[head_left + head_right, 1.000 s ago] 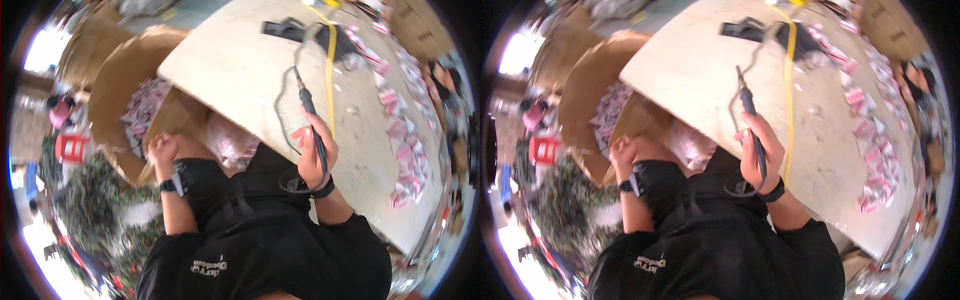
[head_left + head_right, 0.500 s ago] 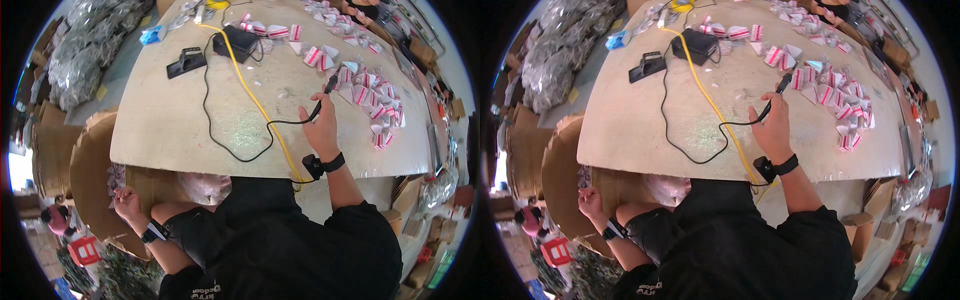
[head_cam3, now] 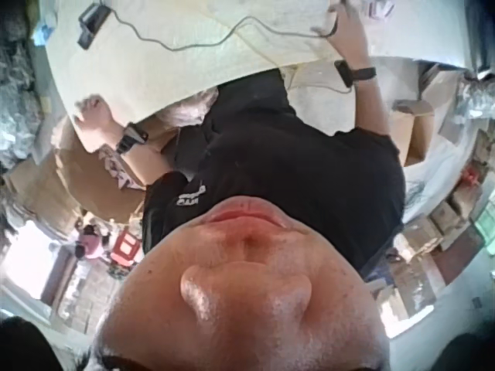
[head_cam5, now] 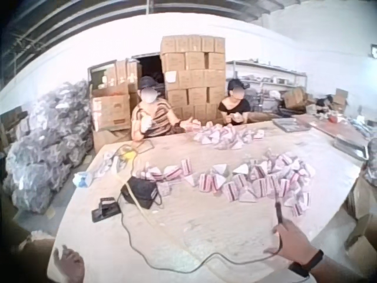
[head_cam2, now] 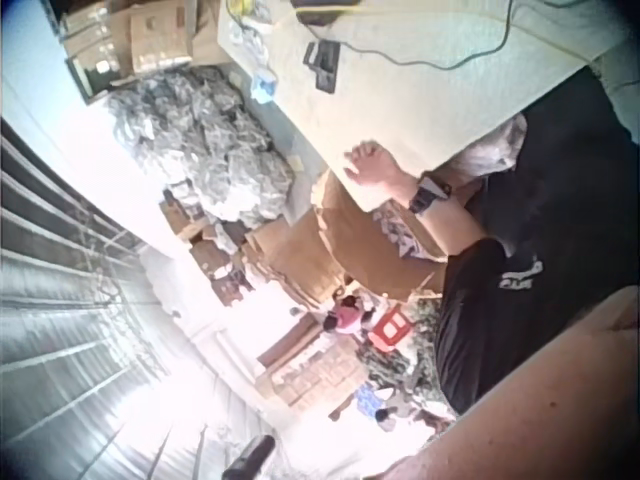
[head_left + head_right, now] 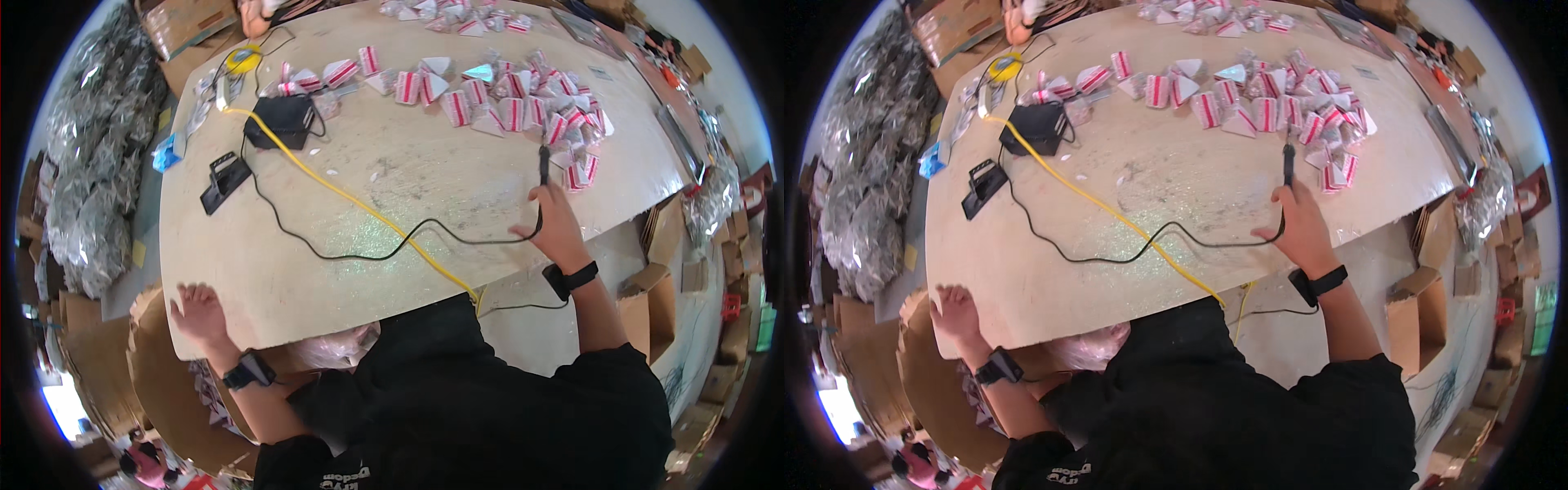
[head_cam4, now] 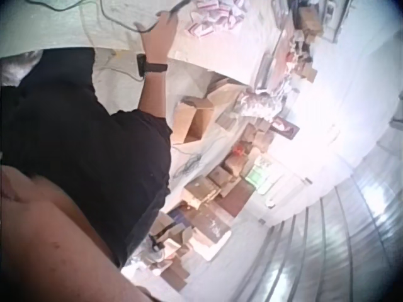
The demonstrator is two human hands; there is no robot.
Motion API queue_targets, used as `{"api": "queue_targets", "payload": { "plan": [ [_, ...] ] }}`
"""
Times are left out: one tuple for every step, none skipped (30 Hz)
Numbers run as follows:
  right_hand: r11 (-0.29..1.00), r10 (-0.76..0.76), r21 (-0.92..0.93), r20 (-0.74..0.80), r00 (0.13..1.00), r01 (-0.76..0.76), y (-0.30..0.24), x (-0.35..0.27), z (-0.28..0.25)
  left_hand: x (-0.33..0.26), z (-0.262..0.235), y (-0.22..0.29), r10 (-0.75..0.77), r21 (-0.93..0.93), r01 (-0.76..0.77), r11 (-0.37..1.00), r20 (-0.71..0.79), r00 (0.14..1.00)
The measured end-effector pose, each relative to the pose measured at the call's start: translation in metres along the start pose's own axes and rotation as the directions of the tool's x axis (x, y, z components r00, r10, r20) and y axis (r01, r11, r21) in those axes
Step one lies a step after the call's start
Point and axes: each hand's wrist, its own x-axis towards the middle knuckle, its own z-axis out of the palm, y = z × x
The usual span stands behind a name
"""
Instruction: The recorder uses a handheld heat sealing tool to seal small triangular pouches filled with colorful contents.
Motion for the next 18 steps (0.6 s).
{"api": "queue_targets", "payload": {
  "plan": [
    [1.000,0.022,0.015,0.097,0.995,-0.024,0.007,-0.012,0.005,0.013,0.026,-0.022,-0.037,0.119,0.019,0.993,0.146,0.989],
    [1.000,0.014,-0.015,0.126,0.992,-0.012,0.017,-0.024,0.015,0.020,0.054,-0.046,-0.157,0.230,0.109,0.967,0.202,0.967],
    [0.999,0.030,-0.031,0.111,0.993,-0.026,0.023,-0.035,0.023,0.027,0.077,-0.077,-0.282,0.338,0.191,0.921,0.242,0.928],
    [0.996,0.083,0.010,0.132,0.988,-0.085,0.027,-0.046,0.031,0.037,0.092,-0.109,-0.413,0.491,0.222,0.842,0.324,0.851],
    [0.989,0.120,0.065,0.156,0.981,-0.131,0.029,-0.052,0.041,0.044,0.110,-0.134,-0.531,0.639,0.205,0.741,0.372,0.762],
    [0.989,0.125,0.060,0.146,0.981,-0.135,0.031,-0.057,0.052,0.044,0.141,-0.166,-0.620,0.742,0.188,0.644,0.362,0.696],
    [0.986,0.121,0.105,0.107,0.987,-0.133,0.029,-0.059,0.068,0.042,0.172,-0.192,-0.698,0.834,0.148,0.531,0.332,0.634],
    [0.981,0.114,0.153,0.066,0.991,-0.123,0.026,-0.058,0.082,0.052,0.181,-0.216,-0.730,0.877,0.102,0.470,0.321,0.604],
    [0.980,0.098,0.171,0.052,0.994,-0.105,0.025,-0.053,0.095,0.066,0.184,-0.240,-0.754,0.914,0.046,0.404,0.304,0.582],
    [0.987,0.040,0.157,0.031,0.999,-0.044,0.028,-0.052,0.105,0.074,0.190,-0.277,-0.719,0.945,-0.011,0.327,0.256,0.646],
    [0.989,-0.024,0.149,0.012,1.000,0.022,0.028,-0.049,0.111,0.078,0.195,-0.308,-0.669,0.969,-0.061,0.238,0.209,0.714],
    [0.995,-0.071,0.074,-0.026,0.997,0.073,0.017,-0.044,0.097,0.081,0.192,-0.332,-0.585,0.967,-0.239,0.093,0.247,0.773],
    [0.993,-0.085,0.084,-0.032,0.996,0.088,0.018,-0.037,0.099,0.085,0.190,-0.357,-0.498,0.921,-0.370,-0.120,0.266,0.825],
    [0.995,-0.048,0.084,-0.034,0.998,0.051,0.024,-0.038,0.101,0.080,0.191,-0.379,-0.495,0.921,-0.368,-0.123,0.265,0.828],
    [0.997,-0.006,0.078,-0.039,0.999,0.009,0.030,-0.041,0.101,0.072,0.192,-0.400,-0.492,0.896,-0.406,-0.179,0.275,0.826],
    [0.997,-0.008,0.076,-0.053,0.999,0.012,0.033,-0.042,0.102,0.072,0.195,-0.413,-0.487,0.862,-0.449,-0.233,0.296,0.822],
    [0.991,-0.005,0.131,-0.068,0.998,0.014,0.037,-0.043,0.102,0.074,0.199,-0.422,-0.483,0.857,-0.465,-0.222,0.318,0.816],
    [0.983,-0.006,0.180,-0.085,0.996,0.021,0.040,-0.044,0.101,0.076,0.204,-0.431,-0.463,0.825,-0.492,-0.277,0.334,0.821]
  ]
}}
